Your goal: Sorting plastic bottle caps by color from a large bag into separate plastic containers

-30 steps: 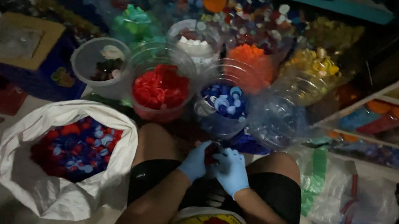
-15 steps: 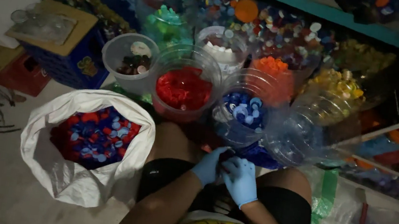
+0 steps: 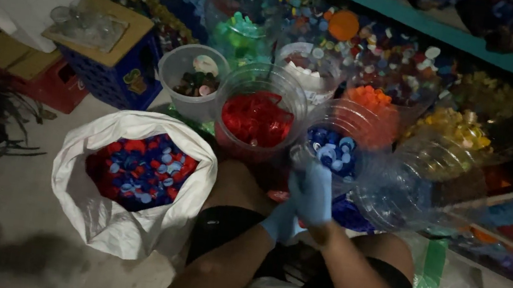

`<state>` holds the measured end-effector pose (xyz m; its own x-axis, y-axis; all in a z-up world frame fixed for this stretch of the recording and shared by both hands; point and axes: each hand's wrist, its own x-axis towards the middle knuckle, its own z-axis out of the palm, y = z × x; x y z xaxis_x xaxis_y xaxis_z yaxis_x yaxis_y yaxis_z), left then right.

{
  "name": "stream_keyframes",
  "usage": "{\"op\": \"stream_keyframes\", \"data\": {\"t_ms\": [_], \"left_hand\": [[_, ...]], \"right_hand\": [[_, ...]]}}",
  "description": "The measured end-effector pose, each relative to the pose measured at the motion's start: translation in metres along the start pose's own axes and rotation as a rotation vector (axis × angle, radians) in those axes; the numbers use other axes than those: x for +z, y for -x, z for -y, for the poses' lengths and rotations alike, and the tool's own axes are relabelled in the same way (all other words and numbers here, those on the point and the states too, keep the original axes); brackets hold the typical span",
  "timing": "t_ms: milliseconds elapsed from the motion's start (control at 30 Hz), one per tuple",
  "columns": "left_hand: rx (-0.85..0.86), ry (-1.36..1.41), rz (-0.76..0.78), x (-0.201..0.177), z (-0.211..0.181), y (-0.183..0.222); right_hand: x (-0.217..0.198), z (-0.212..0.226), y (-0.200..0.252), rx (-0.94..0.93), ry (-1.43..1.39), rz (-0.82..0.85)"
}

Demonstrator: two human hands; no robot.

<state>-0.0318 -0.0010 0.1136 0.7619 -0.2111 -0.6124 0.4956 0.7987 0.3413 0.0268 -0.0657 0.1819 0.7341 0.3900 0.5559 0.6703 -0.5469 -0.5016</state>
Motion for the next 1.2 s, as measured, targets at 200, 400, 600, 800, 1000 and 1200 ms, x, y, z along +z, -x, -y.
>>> {"op": "stream_keyframes", "data": {"t_ms": [200,400,600,800,1000,1200], "left_hand": [[0.549,-1.441,-0.108,-0.034,0.04,-0.069],[1.113,-1.284,-1.056,-0.081,0.119,-0.183],[0.004,-0.74,-0.092,0.02,-0.013,-0.001],[0.431,-1.433,-0.051,-0.025,0.021,-0.046],[-0.067,0.105,0.322,-0.073,0.035,-0.11],[-0.132,-0.02,0.019,-0.031,0.018,-0.079]], "right_hand": [[0.05,-0.008,-0.096,-0.326,0.183,-0.113],[0.099,-0.027,-0.144,0.126,0.17,0.106],[0.111,-0.037,-0.153,0.151,0.322,0.175],[0.069,-0.018,-0.131,0.031,0.091,-0.037],[0.003,0.001,-0.062,-0.084,0.273,-0.153],[-0.032,-0.029,0.058,0.348,0.152,-0.066]]}}
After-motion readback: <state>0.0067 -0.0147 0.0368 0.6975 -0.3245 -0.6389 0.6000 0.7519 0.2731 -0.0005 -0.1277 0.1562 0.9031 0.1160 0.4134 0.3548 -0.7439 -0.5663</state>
